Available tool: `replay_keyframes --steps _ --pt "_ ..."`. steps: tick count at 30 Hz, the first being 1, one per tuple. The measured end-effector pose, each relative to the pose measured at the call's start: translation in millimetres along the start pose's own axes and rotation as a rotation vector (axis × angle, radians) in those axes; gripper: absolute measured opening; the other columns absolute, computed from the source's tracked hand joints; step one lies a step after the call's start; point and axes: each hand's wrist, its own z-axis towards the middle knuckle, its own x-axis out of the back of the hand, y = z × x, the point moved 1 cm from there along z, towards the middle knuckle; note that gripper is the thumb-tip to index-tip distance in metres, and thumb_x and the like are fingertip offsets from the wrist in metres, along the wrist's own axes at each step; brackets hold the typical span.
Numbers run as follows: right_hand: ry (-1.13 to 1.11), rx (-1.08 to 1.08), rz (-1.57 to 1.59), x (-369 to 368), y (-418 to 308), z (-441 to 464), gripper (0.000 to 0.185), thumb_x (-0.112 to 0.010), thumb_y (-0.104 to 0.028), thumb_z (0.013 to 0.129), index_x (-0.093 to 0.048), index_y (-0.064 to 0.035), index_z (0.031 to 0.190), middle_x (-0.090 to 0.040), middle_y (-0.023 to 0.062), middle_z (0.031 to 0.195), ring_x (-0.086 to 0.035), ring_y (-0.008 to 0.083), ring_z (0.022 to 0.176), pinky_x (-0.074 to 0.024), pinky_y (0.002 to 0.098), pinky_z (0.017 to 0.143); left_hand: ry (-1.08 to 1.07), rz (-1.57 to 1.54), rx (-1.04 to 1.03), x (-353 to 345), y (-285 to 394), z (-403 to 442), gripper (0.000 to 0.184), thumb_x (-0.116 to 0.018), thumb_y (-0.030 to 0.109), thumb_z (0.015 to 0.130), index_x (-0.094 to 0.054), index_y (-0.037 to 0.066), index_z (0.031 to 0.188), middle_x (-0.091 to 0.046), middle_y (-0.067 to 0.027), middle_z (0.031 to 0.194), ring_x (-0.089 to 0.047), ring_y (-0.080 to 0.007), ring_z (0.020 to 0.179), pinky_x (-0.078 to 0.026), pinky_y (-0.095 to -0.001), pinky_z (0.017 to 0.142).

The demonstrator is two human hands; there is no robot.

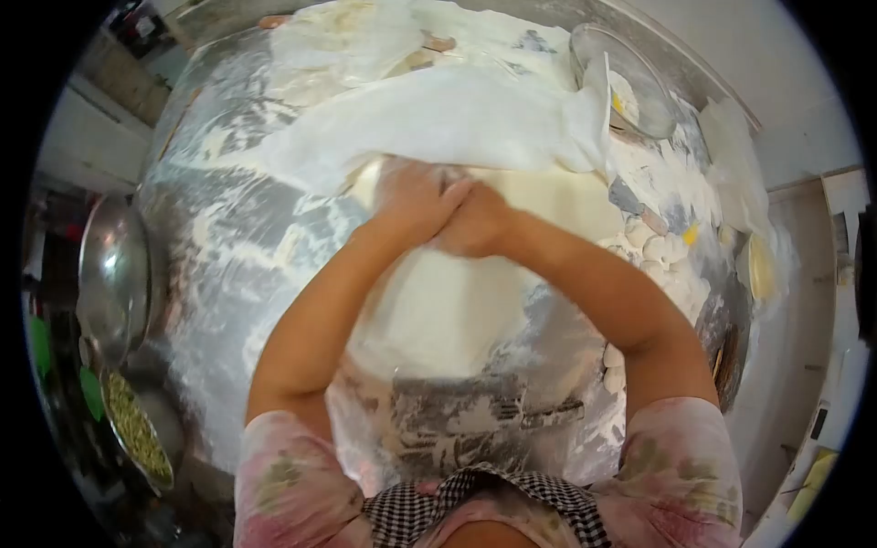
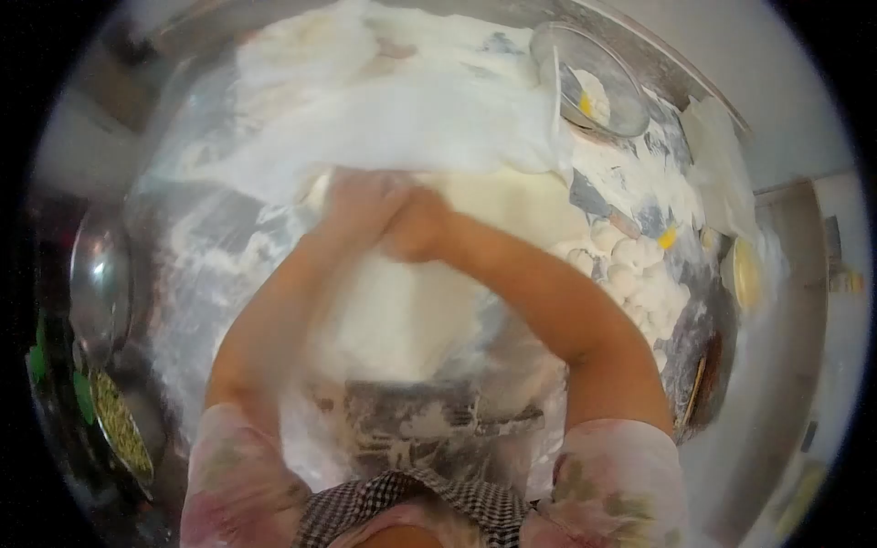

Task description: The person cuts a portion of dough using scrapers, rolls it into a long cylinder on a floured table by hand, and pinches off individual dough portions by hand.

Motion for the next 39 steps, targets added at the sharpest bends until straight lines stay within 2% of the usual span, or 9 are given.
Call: replay_keyframes --steps 1,9,11,17,21,27,30,33,39 --pt "0.026 -0.003 -0.084 -8.8 -4.5 7.1 0.052 -0.061 -0.048 0.080 -0.060 -0.0095 0.115 -0.059 0.0152 0.119 -0.052 0.0329 0.111 -0.0399 0.0410 0.097 0.224 0.078 -0.141 -23.8 -25.6 -8.0 0.052 -0.041 0.045 0.091 -0.066 0.001 0.102 -0.065 -0.0210 0.098 -0.059 -0.0374 0.094 -0.038 -0.0450 0.093" --pt "-0.191 -0.177 0.148 9.3 -22.7 21.5 0.053 -0.057 -0.047 0.083 -0.058 -0.0091 0.120 -0.057 0.0163 0.124 -0.049 0.0363 0.116 -0.0338 0.0469 0.102 -0.134 -0.022 0.199 19.6 -18.0 -1.9 0.052 -0.037 0.043 0.094 -0.062 0.001 0.111 -0.062 -0.0233 0.109 -0.057 -0.0395 0.101 -0.041 -0.0444 0.092" --pt "-0.182 -0.135 0.190 41.2 -28.7 -2.3 0.054 -0.057 -0.046 0.083 -0.057 -0.0094 0.122 -0.055 0.0168 0.126 -0.047 0.0377 0.117 -0.0316 0.0488 0.104 -0.113 0.062 0.028 5.7 -1.1 6.4 0.053 -0.037 0.043 0.094 -0.059 0.000 0.116 -0.062 -0.0231 0.111 -0.056 -0.0388 0.104 -0.041 -0.0451 0.092" --pt "0.260 -0.105 0.024 3.6 37.1 -81.1 0.055 -0.059 -0.042 0.079 -0.056 -0.0095 0.124 -0.051 0.0191 0.130 -0.041 0.0440 0.121 -0.0255 0.0562 0.105 0.053 0.072 -0.146 -29.0 83.1 29.5 0.055 -0.037 0.043 0.094 -0.054 0.001 0.123 -0.058 -0.0221 0.120 -0.052 -0.0358 0.113 -0.037 -0.0459 0.098" --pt "-0.237 -0.412 0.013 26.7 43.9 -45.2 0.053 -0.060 -0.039 0.080 -0.055 -0.0098 0.124 -0.052 0.0164 0.129 -0.049 0.0337 0.116 -0.0374 0.0438 0.101 -0.152 0.105 0.009 -29.7 63.4 54.7 0.055 -0.037 0.044 0.093 -0.056 0.002 0.123 -0.058 -0.0216 0.121 -0.052 -0.0357 0.113 -0.036 -0.0450 0.100" --pt "0.152 -0.242 0.081 41.4 44.7 -90.8 0.046 -0.050 -0.040 0.087 -0.057 -0.0083 0.120 -0.060 0.0179 0.117 -0.056 0.0333 0.108 -0.0439 0.0434 0.093 -0.038 0.009 -0.186 -30.4 87.6 58.5 0.058 -0.041 0.044 0.091 -0.051 0.000 0.127 -0.056 -0.0218 0.123 -0.053 -0.0356 0.113 -0.035 -0.0435 0.102" --pt "-0.179 -0.416 0.001 60.6 75.5 -140.0 0.048 -0.054 -0.039 0.085 -0.054 -0.0129 0.125 -0.054 0.0125 0.128 -0.049 0.0287 0.120 -0.0145 0.0535 0.113 0.084 0.022 -0.294 -51.2 139.8 66.6 0.060 -0.044 0.044 0.090 -0.046 0.000 0.132 -0.053 -0.0221 0.127 -0.050 -0.0354 0.116 -0.035 -0.0421 0.102" --pt "0.343 -0.220 -0.114 53.2 95.4 -158.3 0.045 -0.047 -0.040 0.090 -0.056 -0.0088 0.121 -0.059 0.0160 0.122 -0.056 0.0312 0.109 -0.0306 0.0411 0.106 0.124 0.034 -0.289 -67.6 155.9 88.4 0.059 -0.049 0.040 0.088 -0.044 0.001 0.132 -0.052 -0.0213 0.126 -0.047 -0.0369 0.116 -0.036 -0.0437 0.100" --pt "0.131 -0.216 -0.158 57.1 116.9 -149.7 0.048 -0.056 -0.036 0.084 -0.055 -0.0103 0.125 -0.050 0.0120 0.135 -0.043 0.0281 0.127 -0.0140 0.0531 0.113 0.064 -0.066 -0.207 -83.8 140.7 107.8 0.052 -0.052 0.034 0.089 -0.045 0.004 0.131 -0.055 -0.0207 0.120 -0.050 -0.0378 0.109 -0.038 -0.0470 0.093"
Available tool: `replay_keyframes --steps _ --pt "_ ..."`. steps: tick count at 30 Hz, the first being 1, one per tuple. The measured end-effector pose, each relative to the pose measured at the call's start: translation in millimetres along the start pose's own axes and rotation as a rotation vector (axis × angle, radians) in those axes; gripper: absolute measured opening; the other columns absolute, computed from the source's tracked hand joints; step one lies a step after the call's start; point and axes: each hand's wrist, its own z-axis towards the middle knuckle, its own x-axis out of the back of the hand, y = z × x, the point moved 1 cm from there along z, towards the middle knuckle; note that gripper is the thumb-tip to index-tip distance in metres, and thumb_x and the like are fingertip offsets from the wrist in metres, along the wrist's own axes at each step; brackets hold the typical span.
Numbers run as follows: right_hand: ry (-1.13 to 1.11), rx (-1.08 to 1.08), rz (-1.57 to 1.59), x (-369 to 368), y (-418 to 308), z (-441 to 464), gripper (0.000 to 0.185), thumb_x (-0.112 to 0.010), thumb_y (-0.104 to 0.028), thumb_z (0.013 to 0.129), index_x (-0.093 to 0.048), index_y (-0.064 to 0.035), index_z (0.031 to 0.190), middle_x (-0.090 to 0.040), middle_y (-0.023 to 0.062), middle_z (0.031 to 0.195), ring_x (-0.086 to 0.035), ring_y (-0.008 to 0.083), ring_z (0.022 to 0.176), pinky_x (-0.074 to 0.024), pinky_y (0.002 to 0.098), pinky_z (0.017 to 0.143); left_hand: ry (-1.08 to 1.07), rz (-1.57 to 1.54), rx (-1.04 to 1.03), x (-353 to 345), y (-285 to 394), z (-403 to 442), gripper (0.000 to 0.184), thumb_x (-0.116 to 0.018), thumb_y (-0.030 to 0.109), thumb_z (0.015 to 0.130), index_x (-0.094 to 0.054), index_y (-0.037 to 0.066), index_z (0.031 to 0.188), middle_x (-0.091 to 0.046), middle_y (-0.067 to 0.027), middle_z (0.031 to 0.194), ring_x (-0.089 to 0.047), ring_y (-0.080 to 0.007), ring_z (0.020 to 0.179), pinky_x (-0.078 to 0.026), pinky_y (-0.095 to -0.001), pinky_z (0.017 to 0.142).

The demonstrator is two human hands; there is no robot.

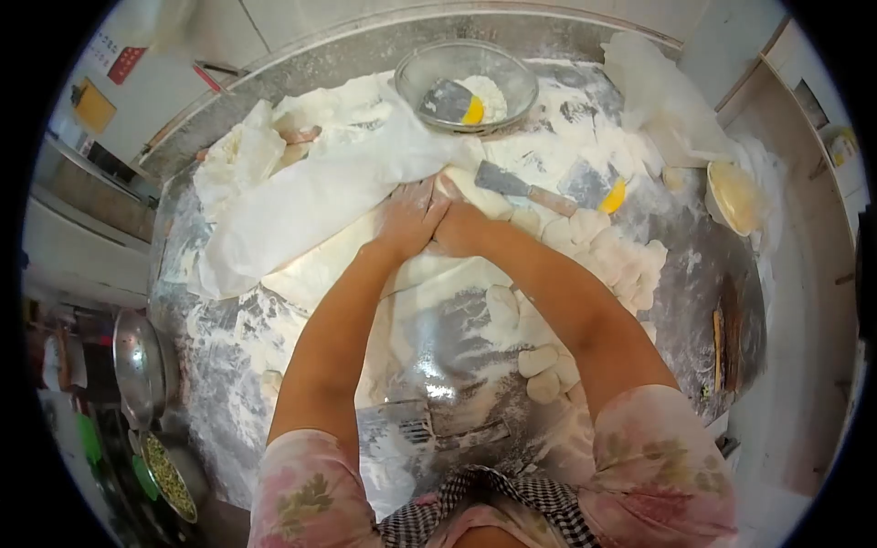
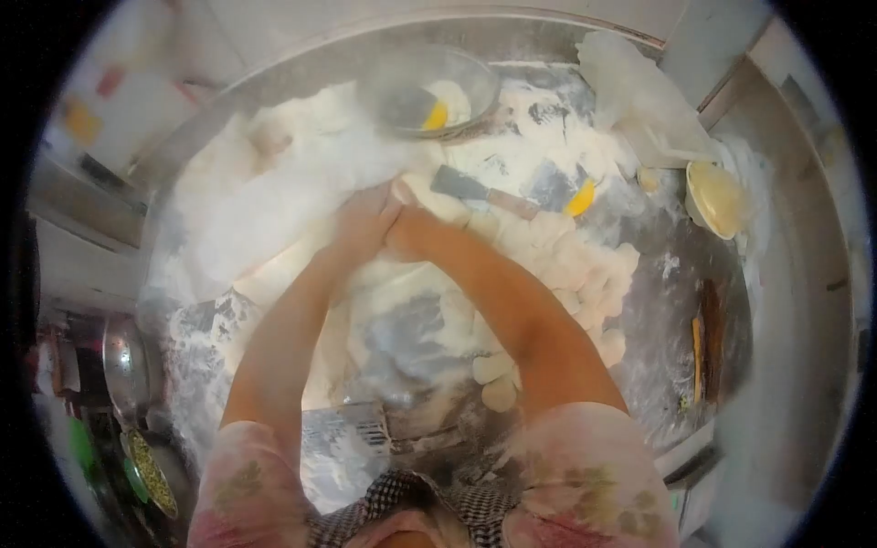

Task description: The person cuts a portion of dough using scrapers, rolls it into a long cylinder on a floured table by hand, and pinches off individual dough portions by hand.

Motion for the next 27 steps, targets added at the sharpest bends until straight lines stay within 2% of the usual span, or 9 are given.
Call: replay_keyframes --steps 3,5,7,10,17,19,22,24,27 --pt "-0.137 0.058 0.073 60.8 7.4 -29.9 0.042 -0.060 -0.029 0.081 -0.060 -0.0071 0.117 -0.056 0.0136 0.126 -0.051 0.0298 0.116 -0.0335 0.0468 0.103 -0.115 0.113 0.052 -7.3 -4.3 -11.9 0.073 -0.041 0.054 0.090 -0.031 0.004 0.143 -0.035 -0.0182 0.145 -0.030 -0.0356 0.134 -0.021 -0.0480 0.110" --pt "0.358 -0.061 -0.035 56.0 64.2 -75.0 0.032 -0.063 -0.022 0.078 -0.063 -0.0056 0.105 -0.060 0.0138 0.111 -0.055 0.0319 0.103 -0.0433 0.0433 0.089 -0.125 0.204 0.065 1.7 12.6 -7.9 0.075 -0.040 0.056 0.090 -0.028 0.006 0.145 -0.029 -0.0167 0.149 -0.025 -0.0343 0.137 -0.018 -0.0485 0.112" --pt "0.059 -0.414 -0.162 73.9 86.9 -106.9 0.033 -0.064 -0.016 0.076 -0.059 -0.0046 0.107 -0.059 0.0148 0.100 -0.056 0.0359 0.096 -0.0446 0.0449 0.083 -0.079 0.228 0.049 0.6 20.7 -9.0 0.073 -0.045 0.052 0.089 -0.029 0.007 0.144 -0.032 -0.0170 0.145 -0.028 -0.0351 0.134 -0.021 -0.0481 0.110" --pt "-0.057 -0.452 -0.200 72.4 105.1 -117.2 0.034 -0.061 -0.012 0.077 -0.057 -0.0051 0.111 -0.057 0.0159 0.100 -0.055 0.0357 0.096 -0.0452 0.0433 0.082 0.023 0.175 0.017 -2.0 19.2 -4.4 0.068 -0.055 0.043 0.088 -0.033 0.007 0.142 -0.043 -0.0198 0.137 -0.038 -0.0385 0.126 -0.029 -0.0471 0.106" --pt "0.180 -0.390 -0.173 160.6 123.4 -82.9 0.029 -0.053 -0.010 0.086 -0.056 -0.0028 0.114 -0.056 0.0206 0.105 -0.053 0.0384 0.097 -0.0442 0.0442 0.085 0.020 0.193 0.062 -8.9 18.1 -3.6 0.072 -0.053 0.044 0.088 -0.029 0.005 0.144 -0.035 -0.0220 0.143 -0.032 -0.0394 0.131 -0.025 -0.0469 0.110" --pt "0.592 -0.081 -0.426 196.8 87.7 -38.4 0.023 -0.054 -0.008 0.086 -0.056 -0.0016 0.109 -0.057 0.0218 0.104 -0.053 0.0395 0.096 -0.0438 0.0455 0.083 0.005 0.137 0.079 -7.1 19.2 -3.0 0.071 -0.054 0.042 0.088 -0.030 0.004 0.143 -0.035 -0.0222 0.144 -0.031 -0.0398 0.132 -0.024 -0.0469 0.110" --pt "0.385 0.067 -0.199 131.1 88.6 -16.2 0.026 -0.052 -0.013 0.089 -0.056 -0.0023 0.112 -0.057 0.0212 0.105 -0.055 0.0386 0.096 -0.0452 0.0443 0.081 -0.199 -0.069 0.152 9.2 20.3 2.8 0.068 -0.054 0.040 0.087 -0.035 0.003 0.140 -0.036 -0.0226 0.142 -0.030 -0.0399 0.133 -0.023 -0.0466 0.111" --pt "-0.228 -0.340 -0.121 96.0 18.8 5.0 0.026 -0.050 -0.019 0.090 -0.056 -0.0023 0.109 -0.057 0.0222 0.105 -0.054 0.0395 0.099 -0.0440 0.0460 0.083 -0.312 -0.109 0.139 12.4 7.9 5.3 0.066 -0.054 0.041 0.085 -0.039 0.001 0.136 -0.038 -0.0231 0.141 -0.029 -0.0388 0.133 -0.022 -0.0457 0.111" --pt "0.057 -0.173 -0.070 28.5 -1.8 -21.5 0.044 -0.049 -0.025 0.090 -0.046 -0.0020 0.128 -0.047 0.0237 0.129 -0.042 0.0389 0.123 -0.0356 0.0471 0.100 0.051 0.050 0.007 -23.4 11.4 -21.3 0.067 -0.054 0.047 0.085 -0.044 -0.002 0.130 -0.040 -0.0239 0.139 -0.029 -0.0369 0.134 -0.021 -0.0454 0.111"
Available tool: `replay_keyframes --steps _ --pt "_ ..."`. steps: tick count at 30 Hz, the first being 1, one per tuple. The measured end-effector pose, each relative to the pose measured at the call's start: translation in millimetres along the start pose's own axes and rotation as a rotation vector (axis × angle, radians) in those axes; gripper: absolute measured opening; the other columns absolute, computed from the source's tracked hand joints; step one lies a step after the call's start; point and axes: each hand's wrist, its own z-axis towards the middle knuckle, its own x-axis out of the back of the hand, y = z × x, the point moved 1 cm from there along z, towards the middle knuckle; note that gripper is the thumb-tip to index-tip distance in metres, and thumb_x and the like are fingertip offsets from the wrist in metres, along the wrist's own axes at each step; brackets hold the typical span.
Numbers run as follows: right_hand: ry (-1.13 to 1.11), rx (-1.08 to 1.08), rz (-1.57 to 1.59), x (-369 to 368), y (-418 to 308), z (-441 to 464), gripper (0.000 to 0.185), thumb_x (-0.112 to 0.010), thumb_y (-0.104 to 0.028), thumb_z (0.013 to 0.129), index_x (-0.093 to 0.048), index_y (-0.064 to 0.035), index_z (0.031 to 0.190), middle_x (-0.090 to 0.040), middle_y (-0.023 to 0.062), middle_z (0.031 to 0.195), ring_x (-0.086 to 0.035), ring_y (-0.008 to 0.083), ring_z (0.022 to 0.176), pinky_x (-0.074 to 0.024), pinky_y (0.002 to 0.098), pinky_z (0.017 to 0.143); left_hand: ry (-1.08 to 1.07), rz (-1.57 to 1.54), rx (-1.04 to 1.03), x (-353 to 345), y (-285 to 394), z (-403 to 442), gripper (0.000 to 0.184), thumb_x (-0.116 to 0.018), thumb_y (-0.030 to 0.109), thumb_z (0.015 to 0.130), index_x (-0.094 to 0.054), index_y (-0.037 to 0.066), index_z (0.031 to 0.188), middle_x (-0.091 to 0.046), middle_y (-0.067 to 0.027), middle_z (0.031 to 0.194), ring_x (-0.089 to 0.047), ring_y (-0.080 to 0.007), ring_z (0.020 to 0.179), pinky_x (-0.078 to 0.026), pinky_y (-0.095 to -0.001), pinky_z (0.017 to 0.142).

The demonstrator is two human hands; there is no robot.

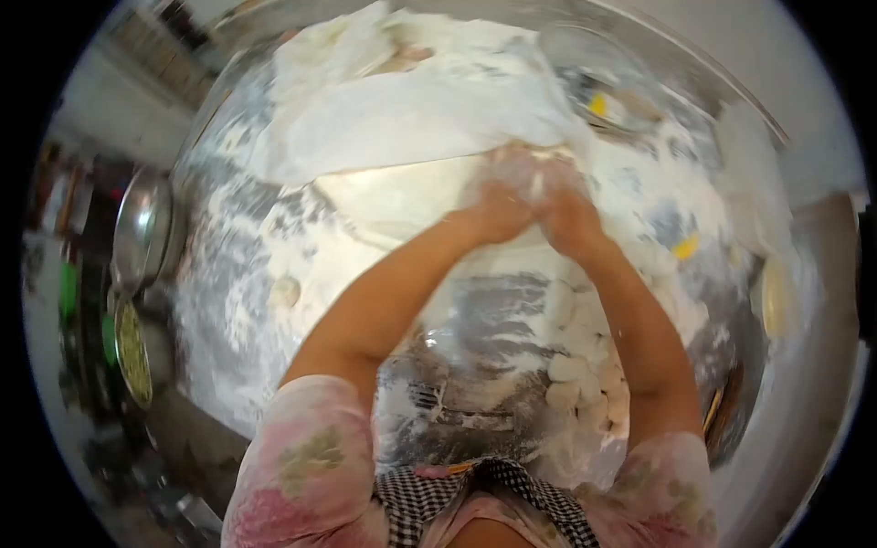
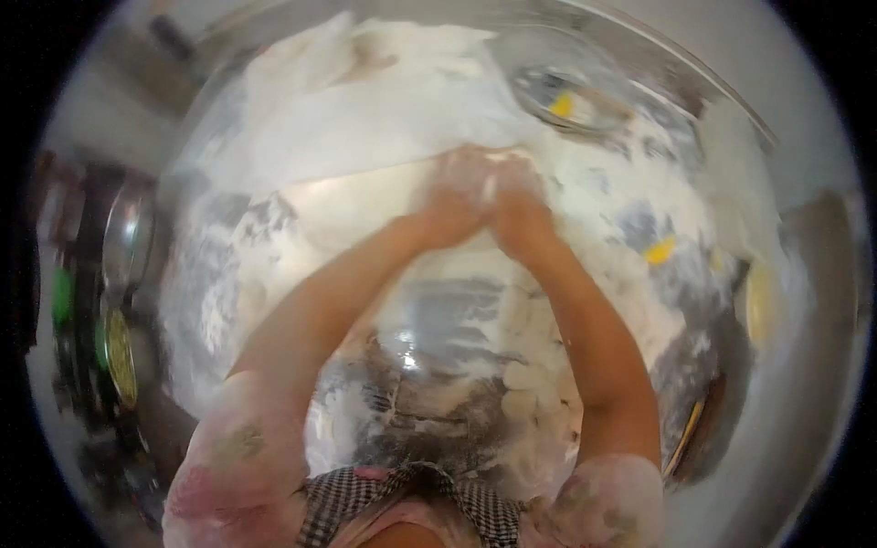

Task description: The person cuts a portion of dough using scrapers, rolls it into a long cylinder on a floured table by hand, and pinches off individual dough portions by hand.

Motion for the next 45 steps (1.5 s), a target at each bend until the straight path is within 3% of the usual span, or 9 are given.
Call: replay_keyframes --steps 4,9,17,25,26,35,38,42,45 --pt "0.161 0.010 -0.274 -34.6 24.9 -1.5 0.049 -0.048 -0.029 0.091 -0.044 -0.0032 0.133 -0.040 0.0199 0.140 -0.034 0.0367 0.132 -0.0255 0.0504 0.108 -0.096 -0.203 0.163 18.7 15.1 3.3 0.074 -0.049 0.053 0.087 -0.040 -0.004 0.135 -0.037 -0.0225 0.141 -0.027 -0.0366 0.135 -0.017 -0.0465 0.112" --pt "-0.288 -0.093 -0.222 26.7 -24.2 -10.9 0.052 -0.050 -0.033 0.091 -0.044 -0.0029 0.134 -0.039 0.0220 0.142 -0.033 0.0372 0.134 -0.0267 0.0476 0.109 -0.555 -0.085 0.010 71.6 -5.9 -7.6 0.071 -0.045 0.050 0.092 -0.032 0.002 0.143 -0.027 -0.0193 0.150 -0.023 -0.0337 0.139 -0.016 -0.0446 0.113" --pt "-0.674 0.211 0.332 18.1 -208.0 -195.2 0.036 -0.059 -0.021 0.082 -0.054 -0.0073 0.115 -0.055 0.0197 0.101 -0.055 0.0362 0.096 -0.0449 0.0467 0.084 -0.432 0.149 0.304 165.6 -227.8 -198.9 0.066 -0.043 0.053 0.092 -0.028 0.018 0.147 -0.030 -0.0166 0.149 -0.031 -0.0332 0.136 -0.025 -0.0414 0.111" --pt "-0.720 0.067 0.180 14.7 -230.7 -184.4 0.052 -0.065 -0.009 0.078 -0.046 -0.0152 0.125 -0.057 0.0176 0.106 -0.060 0.0344 0.089 -0.0499 0.0438 0.071 -0.263 -0.197 0.261 211.3 -207.3 -168.6 0.060 -0.043 0.045 0.094 -0.026 0.024 0.148 -0.034 -0.0182 0.147 -0.036 -0.0372 0.132 -0.029 -0.0414 0.110" --pt "-0.717 0.047 0.242 27.9 -231.8 -175.0 0.050 -0.064 -0.007 0.079 -0.047 -0.0155 0.125 -0.059 0.0179 0.104 -0.061 0.0339 0.086 -0.0505 0.0431 0.070 -0.321 -0.353 0.534 221.5 -195.9 -163.2 0.057 -0.053 0.023 0.091 -0.035 0.010 0.143 -0.031 -0.0201 0.147 -0.038 -0.0296 0.129 -0.036 -0.0371 0.104" --pt "-0.309 -0.088 0.213 67.9 -217.9 -23.0 0.019 -0.054 -0.012 0.089 -0.047 0.0009 0.101 -0.057 0.0273 0.075 -0.056 0.0467 0.072 -0.0442 0.0501 0.062 -0.306 0.580 -0.092 202.5 -269.6 -84.2 0.041 -0.056 0.025 0.083 -0.063 0.000 0.114 -0.028 -0.0296 0.146 -0.018 -0.0456 0.138 -0.008 -0.0493 0.116" --pt "-0.312 -0.051 0.044 55.8 -224.3 34.1 0.015 -0.052 -0.012 0.090 -0.043 0.0009 0.092 -0.056 0.0269 0.072 -0.055 0.0472 0.072 -0.0422 0.0527 0.062 -0.046 0.149 -0.002 176.2 -301.8 -62.0 0.042 -0.062 0.022 0.080 -0.062 0.000 0.115 -0.025 -0.0309 0.146 -0.016 -0.0454 0.139 -0.007 -0.0478 0.116" --pt "-0.326 -0.017 -0.029 34.8 -227.3 77.1 0.015 -0.051 -0.012 0.090 -0.042 0.0006 0.088 -0.056 0.0266 0.069 -0.056 0.0468 0.070 -0.0421 0.0535 0.062 0.010 0.350 -0.005 161.7 -321.2 -60.7 0.059 -0.041 0.017 0.090 -0.027 0.006 0.146 -0.044 -0.0208 0.137 -0.039 -0.0327 0.130 -0.029 -0.0387 0.109" --pt "-0.353 0.014 -0.060 13.4 -222.6 89.6 0.015 -0.052 -0.011 0.088 -0.042 0.0007 0.089 -0.056 0.0265 0.069 -0.056 0.0464 0.069 -0.0430 0.0537 0.063 -0.061 0.039 0.229 199.8 -293.1 -79.3 0.054 -0.043 0.018 0.088 -0.036 0.006 0.141 -0.057 -0.0199 0.122 -0.052 -0.0333 0.116 -0.039 -0.0415 0.099"
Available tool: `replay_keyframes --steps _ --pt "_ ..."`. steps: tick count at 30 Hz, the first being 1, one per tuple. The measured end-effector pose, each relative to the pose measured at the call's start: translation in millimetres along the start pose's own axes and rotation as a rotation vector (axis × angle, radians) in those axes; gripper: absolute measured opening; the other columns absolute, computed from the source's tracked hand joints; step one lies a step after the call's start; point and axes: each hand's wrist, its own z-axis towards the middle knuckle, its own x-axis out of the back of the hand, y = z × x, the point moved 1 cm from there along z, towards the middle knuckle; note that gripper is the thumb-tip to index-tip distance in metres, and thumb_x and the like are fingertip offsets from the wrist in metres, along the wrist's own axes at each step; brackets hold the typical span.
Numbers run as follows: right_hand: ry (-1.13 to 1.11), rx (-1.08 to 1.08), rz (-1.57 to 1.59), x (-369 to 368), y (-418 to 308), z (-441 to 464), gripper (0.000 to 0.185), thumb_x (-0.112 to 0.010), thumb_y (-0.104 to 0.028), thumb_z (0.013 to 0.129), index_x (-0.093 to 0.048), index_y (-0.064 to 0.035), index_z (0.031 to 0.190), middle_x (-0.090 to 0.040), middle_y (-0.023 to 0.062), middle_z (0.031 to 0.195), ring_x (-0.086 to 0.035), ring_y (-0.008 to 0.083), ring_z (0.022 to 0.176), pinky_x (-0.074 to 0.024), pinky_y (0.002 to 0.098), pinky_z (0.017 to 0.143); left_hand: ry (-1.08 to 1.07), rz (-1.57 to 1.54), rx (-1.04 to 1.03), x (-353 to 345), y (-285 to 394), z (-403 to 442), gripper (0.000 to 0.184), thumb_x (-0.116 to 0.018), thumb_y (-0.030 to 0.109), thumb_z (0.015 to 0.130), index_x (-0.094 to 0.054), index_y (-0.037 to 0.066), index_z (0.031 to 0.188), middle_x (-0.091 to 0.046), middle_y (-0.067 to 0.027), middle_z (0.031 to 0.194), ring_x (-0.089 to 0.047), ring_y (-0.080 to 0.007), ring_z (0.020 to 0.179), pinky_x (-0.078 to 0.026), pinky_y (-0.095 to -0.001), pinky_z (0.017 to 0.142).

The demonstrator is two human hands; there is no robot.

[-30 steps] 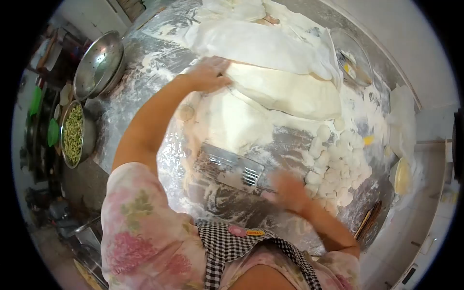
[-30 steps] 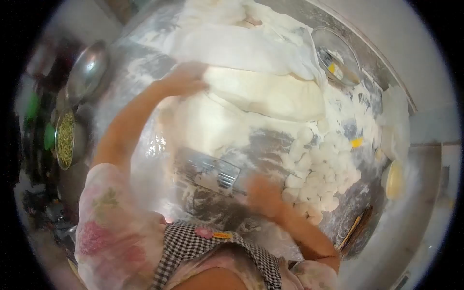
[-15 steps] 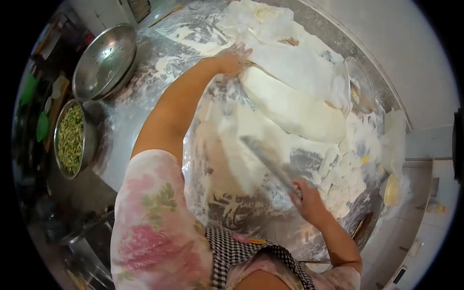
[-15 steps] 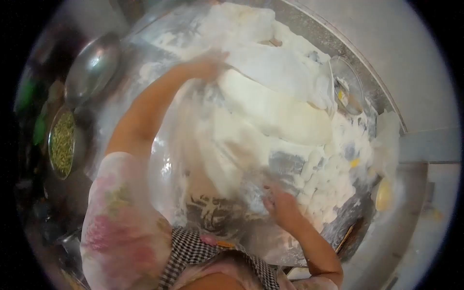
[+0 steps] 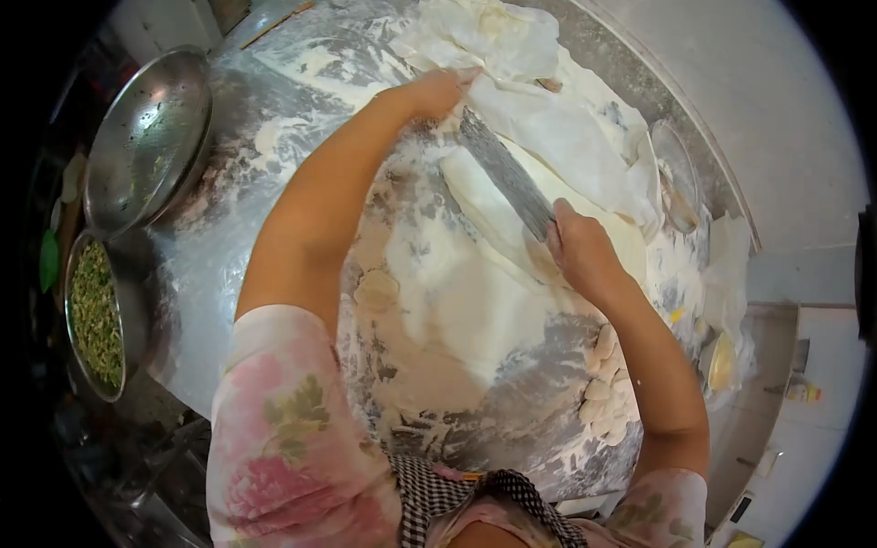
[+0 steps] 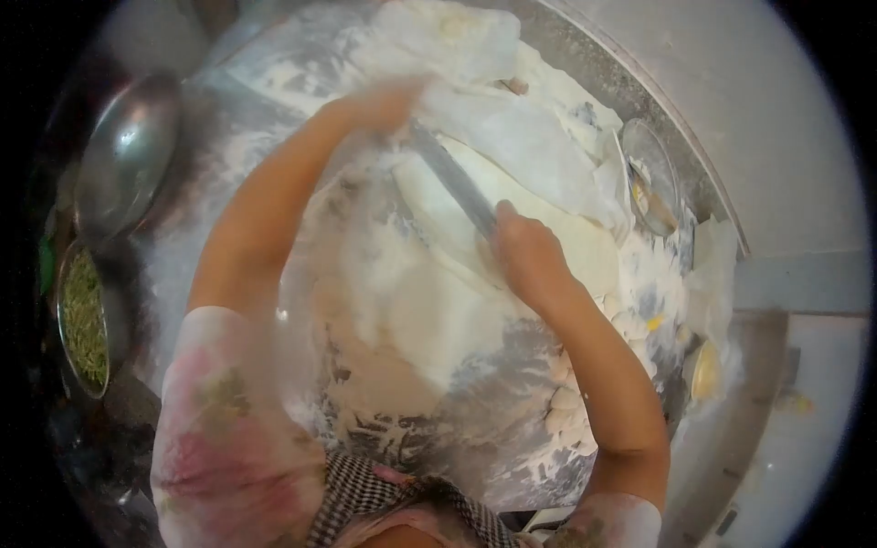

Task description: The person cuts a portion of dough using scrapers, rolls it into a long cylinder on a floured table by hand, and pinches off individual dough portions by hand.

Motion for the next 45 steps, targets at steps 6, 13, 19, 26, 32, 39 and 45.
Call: replay_keyframes --steps 6,13,19,26,32,39,45 --pt "-0.059 0.064 0.021 -2.4 10.3 22.2 0.016 -0.053 -0.010 0.085 -0.045 0.0035 0.087 -0.058 0.0276 0.073 -0.058 0.0461 0.072 -0.0450 0.0518 0.065 0.204 0.056 -0.428 34.0 57.7 -50.5 0.041 -0.062 0.029 0.078 -0.062 0.006 0.112 -0.064 -0.0191 0.102 -0.061 -0.0347 0.094 -0.047 -0.0432 0.082" --pt "-0.205 -0.016 0.104 11.0 11.3 41.1 0.017 -0.052 -0.013 0.087 -0.050 0.0042 0.091 -0.060 0.0279 0.077 -0.059 0.0456 0.075 -0.0462 0.0507 0.068 -0.234 0.128 -0.213 18.9 61.9 -18.0 0.033 -0.071 0.037 0.072 -0.069 0.006 0.084 -0.066 -0.0150 0.080 -0.064 -0.0327 0.080 -0.050 -0.0411 0.072" --pt "0.057 -0.025 0.128 -48.6 21.1 23.6 0.014 -0.054 -0.011 0.089 -0.049 0.0021 0.090 -0.058 0.0269 0.071 -0.058 0.0430 0.067 -0.0449 0.0477 0.060 -0.200 0.281 -0.188 16.0 78.7 -30.9 0.029 -0.072 0.038 0.073 -0.070 0.009 0.081 -0.067 -0.0108 0.077 -0.065 -0.0299 0.079 -0.051 -0.0392 0.070" --pt "-0.156 0.299 -0.055 -19.2 2.7 3.5 0.018 -0.046 -0.020 0.090 -0.058 -0.0065 0.090 -0.063 0.0214 0.080 -0.060 0.0407 0.079 -0.0475 0.0501 0.071 -0.284 0.187 -0.041 50.3 100.2 -130.8 0.025 -0.069 0.034 0.076 -0.069 0.010 0.082 -0.066 -0.0143 0.075 -0.064 -0.0332 0.075 -0.050 -0.0421 0.067" --pt "-0.106 0.317 -0.245 64.0 5.7 -6.6 0.016 -0.055 -0.019 0.087 -0.061 -0.0059 0.093 -0.063 0.0175 0.077 -0.061 0.0378 0.074 -0.0480 0.0471 0.068 -0.069 0.033 -0.113 40.0 118.7 -112.6 0.028 -0.068 0.034 0.079 -0.066 0.008 0.090 -0.065 -0.0153 0.074 -0.063 -0.0347 0.075 -0.049 -0.0447 0.068" --pt "-0.298 0.089 -0.457 70.7 50.7 -36.9 0.016 -0.054 -0.019 0.087 -0.062 -0.0051 0.091 -0.063 0.0163 0.076 -0.062 0.0360 0.074 -0.0482 0.0467 0.067 -0.131 -0.173 -0.214 -18.8 175.8 -73.1 0.024 -0.063 0.032 0.084 -0.065 0.008 0.090 -0.065 -0.0142 0.081 -0.062 -0.0335 0.083 -0.048 -0.0446 0.074" --pt "-0.328 0.116 -0.370 56.5 83.9 -31.4 0.012 -0.053 -0.013 0.083 -0.063 -0.0070 0.088 -0.065 0.0156 0.080 -0.064 0.0338 0.079 -0.0508 0.0448 0.070 -0.151 -0.120 -0.166 -40.9 184.8 -62.8 0.021 -0.061 0.029 0.085 -0.065 0.009 0.090 -0.066 -0.0118 0.083 -0.063 -0.0309 0.084 -0.049 -0.0435 0.075"
